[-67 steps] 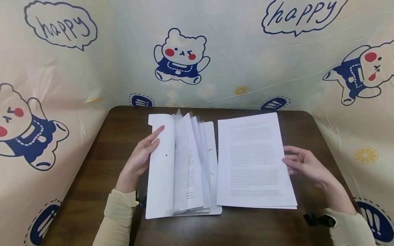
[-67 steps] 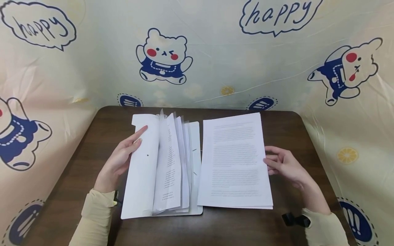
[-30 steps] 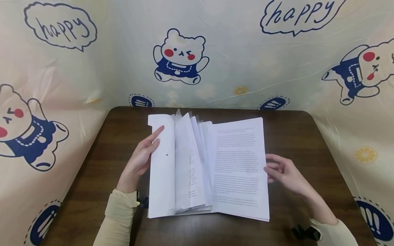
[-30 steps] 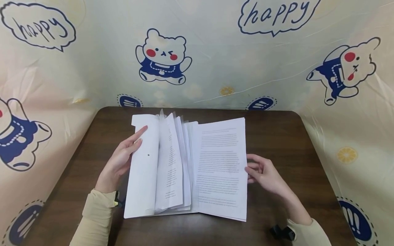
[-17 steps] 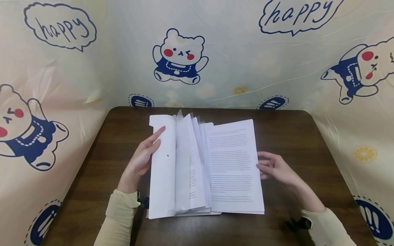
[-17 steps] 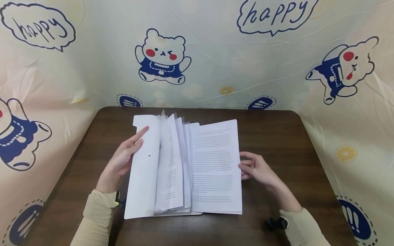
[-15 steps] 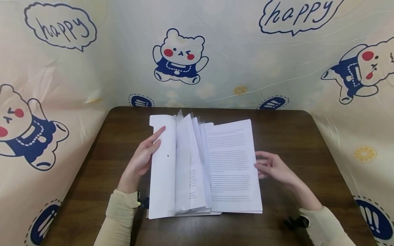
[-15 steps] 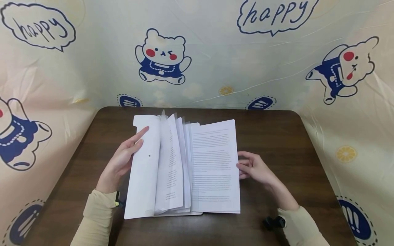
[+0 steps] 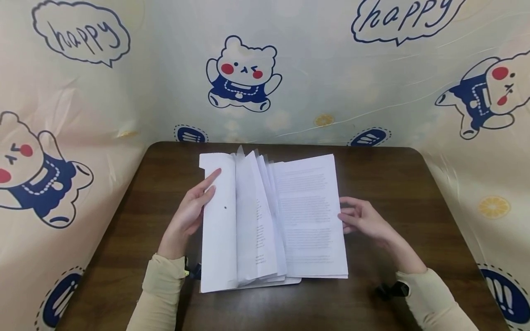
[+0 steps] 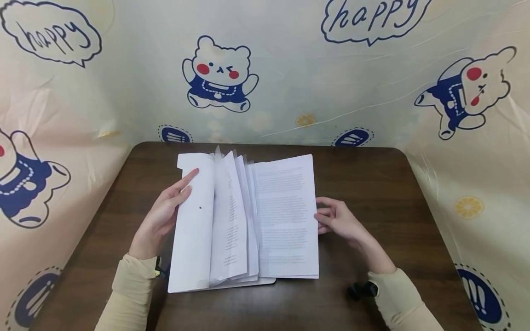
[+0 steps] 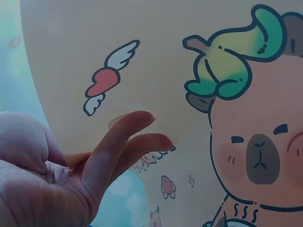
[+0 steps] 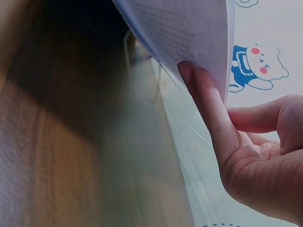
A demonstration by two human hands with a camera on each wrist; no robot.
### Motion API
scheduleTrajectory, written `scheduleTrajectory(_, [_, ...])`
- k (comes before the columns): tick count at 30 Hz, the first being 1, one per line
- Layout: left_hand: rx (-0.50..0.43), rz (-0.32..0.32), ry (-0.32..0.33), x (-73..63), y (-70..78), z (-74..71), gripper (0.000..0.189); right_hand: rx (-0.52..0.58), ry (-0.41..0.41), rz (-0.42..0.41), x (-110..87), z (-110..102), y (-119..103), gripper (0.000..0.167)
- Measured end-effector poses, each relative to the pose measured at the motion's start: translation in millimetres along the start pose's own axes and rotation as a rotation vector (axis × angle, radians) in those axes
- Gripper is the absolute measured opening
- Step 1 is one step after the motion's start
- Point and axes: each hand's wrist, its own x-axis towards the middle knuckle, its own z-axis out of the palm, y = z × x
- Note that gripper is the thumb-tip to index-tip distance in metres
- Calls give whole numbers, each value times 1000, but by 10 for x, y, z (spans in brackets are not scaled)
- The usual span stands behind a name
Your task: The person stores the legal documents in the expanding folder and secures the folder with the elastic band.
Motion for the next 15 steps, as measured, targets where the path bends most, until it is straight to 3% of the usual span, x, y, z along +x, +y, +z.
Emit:
scheduleTrajectory(7, [15, -13, -4, 18, 2, 16, 63, -8, -32, -18, -16, -91, -40, 53])
scheduleTrajectory(15, [18, -8, -4, 19, -12, 28, 63, 32, -94, -24, 56, 2, -24, 55])
